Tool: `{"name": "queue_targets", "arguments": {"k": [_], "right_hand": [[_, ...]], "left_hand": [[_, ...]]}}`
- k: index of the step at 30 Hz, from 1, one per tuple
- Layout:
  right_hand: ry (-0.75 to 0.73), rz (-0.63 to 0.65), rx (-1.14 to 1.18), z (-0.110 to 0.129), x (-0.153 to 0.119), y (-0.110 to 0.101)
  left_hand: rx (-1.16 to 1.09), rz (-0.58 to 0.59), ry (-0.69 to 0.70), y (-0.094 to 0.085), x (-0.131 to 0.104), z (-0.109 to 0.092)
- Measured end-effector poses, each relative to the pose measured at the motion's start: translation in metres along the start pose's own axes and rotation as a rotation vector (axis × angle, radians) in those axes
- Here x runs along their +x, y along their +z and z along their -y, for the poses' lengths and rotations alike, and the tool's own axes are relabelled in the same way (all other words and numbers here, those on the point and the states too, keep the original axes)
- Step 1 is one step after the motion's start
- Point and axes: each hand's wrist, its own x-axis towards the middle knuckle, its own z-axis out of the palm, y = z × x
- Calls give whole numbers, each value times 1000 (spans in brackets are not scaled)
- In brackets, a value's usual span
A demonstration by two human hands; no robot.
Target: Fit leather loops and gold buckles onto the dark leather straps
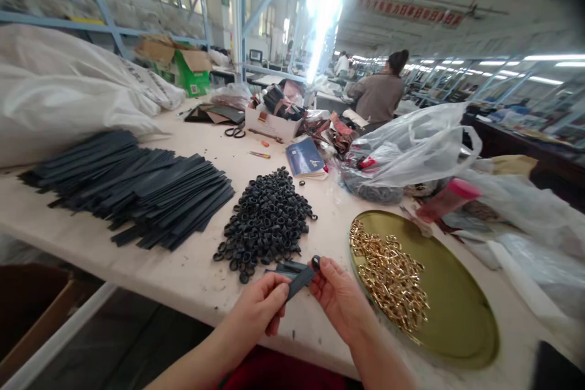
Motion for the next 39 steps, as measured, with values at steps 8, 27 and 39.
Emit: {"name": "queue_targets", "arguments": {"k": [8,27,39], "right_hand": [[-37,64,5,-15,-37,-4],[-350,241,-874,-5,-27,-41],[-462,-133,-1829,109,86,-118]], "left_hand": [[452,-138,252,3,-20,11],[98,168,34,9,-8,24],[145,167,-25,6,30,34]]}}
